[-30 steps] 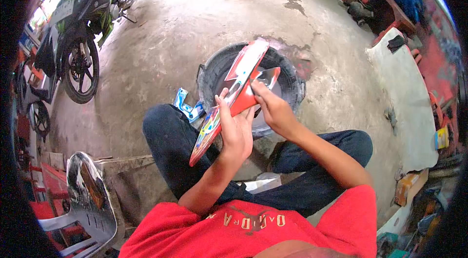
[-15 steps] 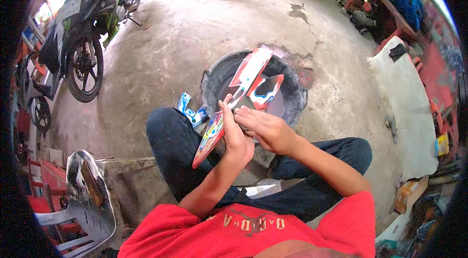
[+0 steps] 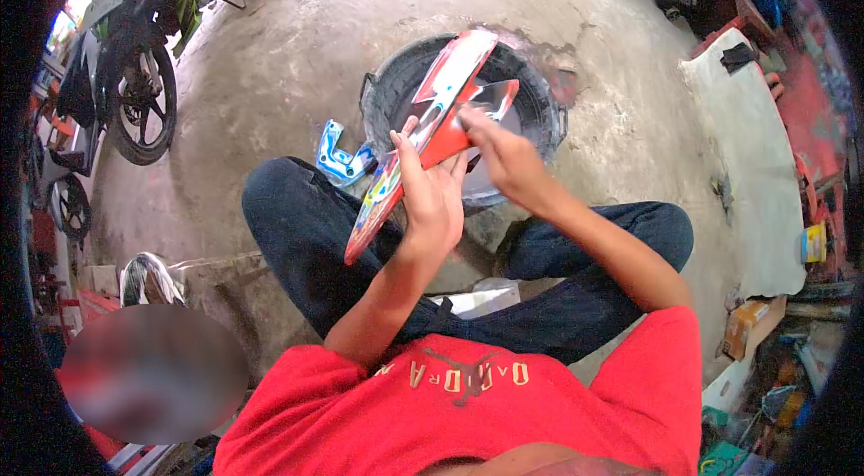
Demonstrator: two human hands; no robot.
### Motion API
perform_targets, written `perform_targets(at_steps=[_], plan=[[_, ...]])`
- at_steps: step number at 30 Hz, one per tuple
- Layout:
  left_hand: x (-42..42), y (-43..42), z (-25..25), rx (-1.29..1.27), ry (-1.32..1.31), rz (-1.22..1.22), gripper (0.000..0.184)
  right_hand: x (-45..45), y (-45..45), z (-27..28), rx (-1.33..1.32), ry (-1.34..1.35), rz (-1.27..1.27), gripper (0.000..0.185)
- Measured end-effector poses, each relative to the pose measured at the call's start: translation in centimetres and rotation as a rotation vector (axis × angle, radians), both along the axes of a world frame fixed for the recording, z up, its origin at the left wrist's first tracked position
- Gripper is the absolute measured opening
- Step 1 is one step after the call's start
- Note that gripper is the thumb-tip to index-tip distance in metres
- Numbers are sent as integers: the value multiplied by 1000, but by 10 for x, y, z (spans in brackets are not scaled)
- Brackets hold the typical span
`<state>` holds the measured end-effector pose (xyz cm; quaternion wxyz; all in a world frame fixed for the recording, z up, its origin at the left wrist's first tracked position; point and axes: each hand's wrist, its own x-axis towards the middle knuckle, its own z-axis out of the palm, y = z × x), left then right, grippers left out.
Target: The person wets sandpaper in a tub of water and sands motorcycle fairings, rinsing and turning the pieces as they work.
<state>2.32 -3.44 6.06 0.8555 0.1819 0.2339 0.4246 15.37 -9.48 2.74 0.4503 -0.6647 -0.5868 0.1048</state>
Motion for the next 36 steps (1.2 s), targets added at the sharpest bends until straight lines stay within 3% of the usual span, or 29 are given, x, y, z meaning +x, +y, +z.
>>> perform_targets(at_steps=[3, 4, 7, 8, 12, 16, 23, 25, 27, 30, 34, 36], plan=[[-3, 1, -6, 21, -18, -21, 54, -17, -13, 30, 77, -159, 359, 34], [-4, 2, -6, 13, -33, -25, 55, -9, -12, 21, 81, -185, 355, 36], [-4, 0, -4, 15, -15, -5, 55, 3, -1, 0, -99, 154, -49, 39], [-4, -1, -4, 11, -20, -7, 56, 5, -2, -3, -103, 80, -47, 40], [-8, 2, -11, 7, 45, -17, 56, -24, -9, 29, 133, -342, 389, 37], [-3, -1, -10, -30, -40, 41, 55, 10, 9, -1, -98, 53, -37, 38], [-6, 4, -24, 0, -19, 39, 56, -11, 2, 20, 53, -221, 366, 35], [-8, 1, -15, -31, -48, 23, 55, 7, 11, -9, 21, -1, 129, 37], [-8, 1, -10, -63, -2, 39, 55, 18, 16, -17, -82, -103, -42, 39], [-9, 4, -14, -76, -32, 30, 54, -11, 6, 6, 37, -300, 167, 39], [-12, 5, -13, -97, -25, 30, 51, 5, 13, -20, 59, -249, 15, 43], [-12, 4, -7, -107, -11, 40, 50, 4, 13, -20, 54, -218, 58, 44]])
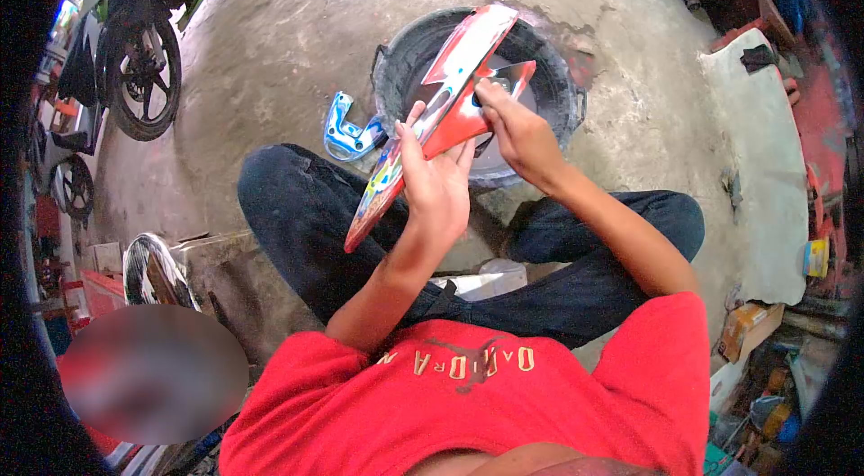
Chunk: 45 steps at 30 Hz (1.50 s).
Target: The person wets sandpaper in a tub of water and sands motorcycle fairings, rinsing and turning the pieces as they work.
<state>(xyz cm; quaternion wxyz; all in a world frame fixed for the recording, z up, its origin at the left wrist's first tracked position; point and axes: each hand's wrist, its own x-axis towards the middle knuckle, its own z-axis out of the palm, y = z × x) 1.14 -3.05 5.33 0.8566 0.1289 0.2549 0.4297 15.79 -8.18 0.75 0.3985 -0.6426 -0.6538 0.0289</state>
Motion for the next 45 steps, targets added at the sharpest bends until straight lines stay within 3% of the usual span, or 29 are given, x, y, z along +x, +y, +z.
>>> perform_targets(at_steps=[5, 7, 9, 13, 15, 17, 18, 21, 23, 25, 27, 28, 32, 35, 36, 39, 43, 45], plan=[[0, 5, -7, 12, -9, -7, 48, -15, -9, 24, 42, -151, 317, 48], [3, 3, -2, -26, -33, 14, 47, 14, 1, -14, 71, -83, 107, 50], [2, 2, 4, -30, 1, 9, 47, 22, 9, -8, -88, 5, -132, 51], [0, 4, -2, -17, -44, 3, 46, -20, -7, 32, -4, -111, 281, 52], [-1, 5, -5, -10, -13, -9, 45, -14, -5, 26, 8, -103, 348, 51], [2, 3, 2, -15, -45, 1, 44, 5, 4, -1, 12, 56, 118, 46], [3, 3, 4, -18, -33, 6, 43, 9, 10, 4, -126, 197, -41, 42], [3, 2, 1, -12, -31, 5, 43, -5, 4, 14, -46, 49, 106, 42], [2, 3, -14, 30, -23, -11, 44, -23, -5, 39, -5, -88, 359, 45], [1, -1, -5, 61, -12, -13, 45, -9, -3, 21, 17, -52, 328, 45], [4, -3, 4, 60, -49, -1, 45, 9, 5, 5, -66, 197, 90, 47], [4, -3, 6, 56, -14, -9, 46, 15, 9, 4, -100, 85, -94, 49], [6, 0, -10, 86, -28, -9, 47, -17, -11, 26, 25, -93, 244, 50], [4, -4, -1, 93, -71, -26, 47, -5, -10, 13, 53, -23, 223, 48], [5, -5, -1, 90, -113, -4, 48, 1, -4, 7, -19, 138, 60, 48], [7, -6, 4, 45, -71, 4, 48, 8, -10, 3, -109, 154, -10, 40], [3, -4, -5, 103, -52, -27, 49, -11, -18, 25, 25, -81, 359, 39], [6, -5, -5, 99, -96, -10, 49, 3, -12, 4, 11, -1, 175, 43]])
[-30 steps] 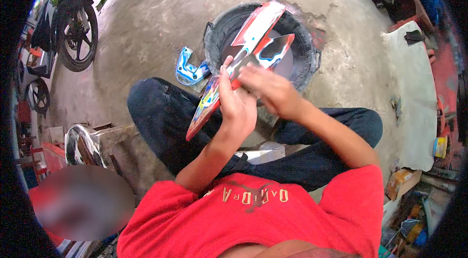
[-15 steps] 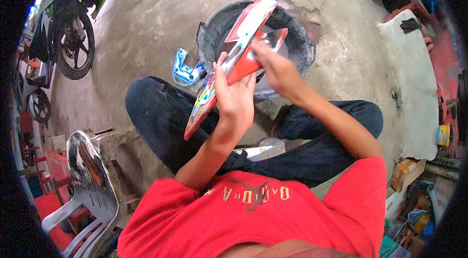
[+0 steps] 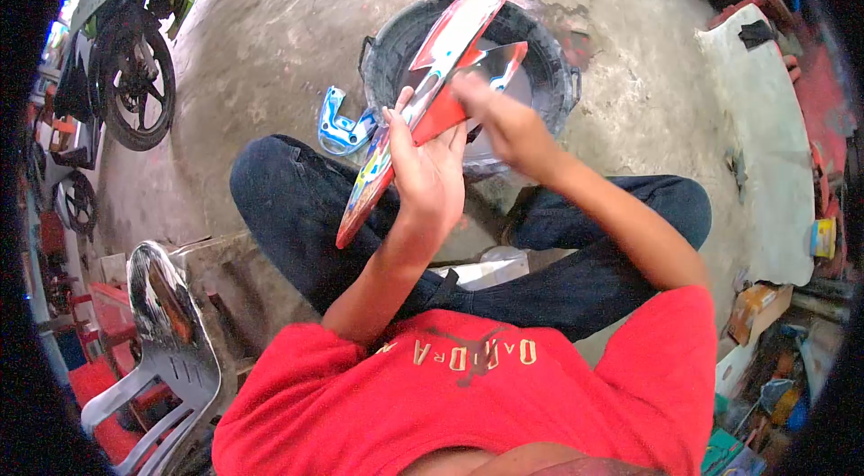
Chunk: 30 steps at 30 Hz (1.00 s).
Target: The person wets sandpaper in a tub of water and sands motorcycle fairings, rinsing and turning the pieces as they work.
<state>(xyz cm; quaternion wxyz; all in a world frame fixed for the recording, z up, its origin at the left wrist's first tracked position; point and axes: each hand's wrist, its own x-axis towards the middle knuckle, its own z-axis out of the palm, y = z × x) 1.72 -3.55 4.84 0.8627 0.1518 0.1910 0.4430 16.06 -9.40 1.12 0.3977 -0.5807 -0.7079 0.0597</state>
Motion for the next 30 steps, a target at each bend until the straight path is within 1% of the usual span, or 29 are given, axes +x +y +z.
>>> perform_targets(at_steps=[2, 3, 6, 8, 10, 13, 14, 16, 17, 18, 19, 20, 23, 24, 26, 27, 28, 30], plan=[[-1, 1, -1, 6, 22, -26, 49, 11, 5, -8, -79, 26, -144, 46], [-2, 3, -2, 6, 34, -32, 49, -5, -1, 5, -11, -29, -33, 48], [-2, 4, -4, -19, 40, -22, 49, -14, -6, 25, 52, -128, 233, 51], [-1, 3, 0, -47, 51, -6, 49, 7, 3, -6, 40, -64, -37, 50], [2, 1, 9, -76, 71, 25, 48, 16, 9, -2, -147, 91, -283, 49], [-2, 2, 3, -4, 79, -10, 49, -13, -1, 12, 9, -110, -13, 46], [-3, 4, 1, 34, 89, -30, 50, -19, -5, 27, 36, -78, 139, 42], [-2, 5, 2, -15, 84, -5, 50, -8, -3, 18, 55, -67, 166, 43], [1, 4, 4, -37, 68, 8, 50, -1, 2, 4, 6, 48, 24, 45], [2, 3, 6, -58, 50, 22, 50, 2, 9, 3, -43, 160, -120, 47], [2, 2, 7, -43, 44, 13, 50, 8, 12, 4, -72, 65, -222, 47], [1, 1, 8, -26, 35, 6, 50, 6, 8, 6, -40, 13, -127, 46], [-3, 1, 3, 35, 61, -16, 50, -25, -3, 33, 44, -99, 196, 45], [-6, 1, -1, 60, 84, -30, 50, -20, -3, 26, 47, -85, 138, 44], [-1, 3, -2, 27, 45, -22, 49, 2, 1, -2, 49, -58, 15, 43], [-1, 1, 5, 4, 48, -12, 49, 8, 8, -4, -22, 97, -142, 41], [0, 0, 9, -12, 45, 1, 48, 15, 10, -4, -106, 108, -279, 39], [-1, 2, 9, 4, 71, -14, 49, 6, 3, -4, -36, 67, -116, 41]])
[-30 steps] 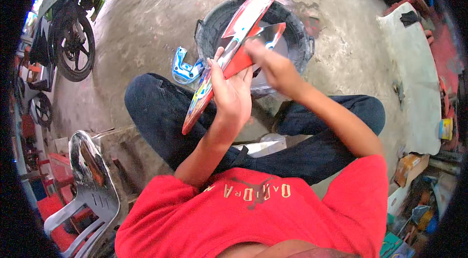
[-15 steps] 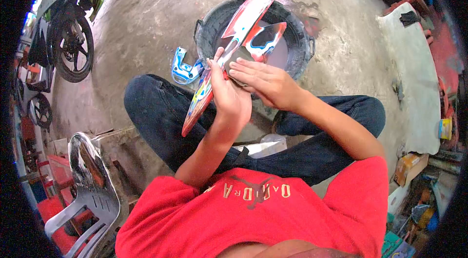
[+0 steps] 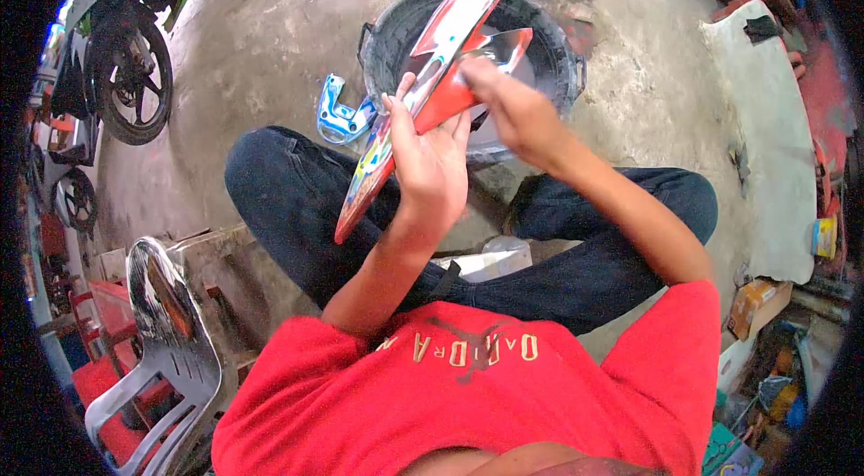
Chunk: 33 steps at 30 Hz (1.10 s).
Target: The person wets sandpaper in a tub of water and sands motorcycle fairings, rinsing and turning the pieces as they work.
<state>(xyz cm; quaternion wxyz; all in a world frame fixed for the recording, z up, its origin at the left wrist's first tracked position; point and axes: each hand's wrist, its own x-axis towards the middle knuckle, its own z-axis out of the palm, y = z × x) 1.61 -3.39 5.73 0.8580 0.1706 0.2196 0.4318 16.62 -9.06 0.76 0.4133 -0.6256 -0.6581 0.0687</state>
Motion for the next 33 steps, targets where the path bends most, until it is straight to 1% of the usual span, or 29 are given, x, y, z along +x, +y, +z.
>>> perform_targets(at_steps=[2, 3, 5, 6, 7, 8, 10, 12, 14, 15, 16, 18, 20, 21, 23, 24, 25, 26, 28, 29, 30, 32, 33], plan=[[-3, 1, -7, 35, 35, -22, 50, -26, -9, 31, 59, -156, 238, 43], [-4, 2, -9, 67, 46, -20, 50, -27, -10, 33, 108, -189, 328, 45], [-2, 0, -8, 29, -9, 1, 50, -8, -6, 5, 79, -136, 153, 45], [1, 0, -7, 12, -42, 13, 50, 1, 1, 3, 67, -115, 67, 45], [2, 0, -3, -9, -18, 22, 50, 6, 5, 2, -82, 78, -77, 45], [1, -1, -5, 10, -38, 6, 50, 6, 4, -1, -34, -23, -30, 46], [0, 0, -9, 47, -79, -22, 50, -5, 2, 12, 60, -226, 70, 48], [-3, 0, -9, 70, -36, -26, 50, -23, -5, 32, 84, -266, 295, 54], [-5, -1, -9, 56, -11, -19, 51, -8, -3, 15, 80, -227, 188, 51], [-2, -1, -5, 33, -18, -6, 51, 4, 2, -3, 49, -130, 65, 49], [0, -1, -3, 8, -28, 8, 51, 9, 8, -2, -24, -100, -83, 47], [1, -1, -6, 49, -36, -8, 51, 0, 0, 5, -74, -53, -59, 43], [-4, 0, -16, 101, -39, -33, 51, -28, -5, 27, 98, -162, 221, 44], [-6, 2, -17, 157, 67, -23, 52, -33, -7, 35, 109, -241, 298, 45], [-2, -1, -14, 94, -23, -8, 51, -12, -2, 8, 72, -154, 146, 45], [1, -2, -12, 63, -70, 0, 51, -2, 5, 5, 54, -114, 70, 44], [1, -2, -10, 38, -53, 21, 51, 7, 10, 3, -51, -27, -79, 43], [2, -2, -8, 30, -48, 14, 51, 7, 8, -1, -22, -56, -42, 44], [1, -2, -6, 14, -37, 4, 51, -5, 3, 9, 35, -114, 35, 46], [0, -1, -8, 37, -28, -5, 52, -17, -4, 18, 56, -183, 123, 47], [-2, 1, -13, 63, -17, -16, 52, -23, -7, 29, 89, -216, 271, 49], [-4, 1, -16, 84, -22, -16, 52, -14, -7, 20, 29, -148, 214, 49], [-2, 0, -14, 81, -43, -7, 52, -11, -4, 14, -19, -89, 121, 48]])
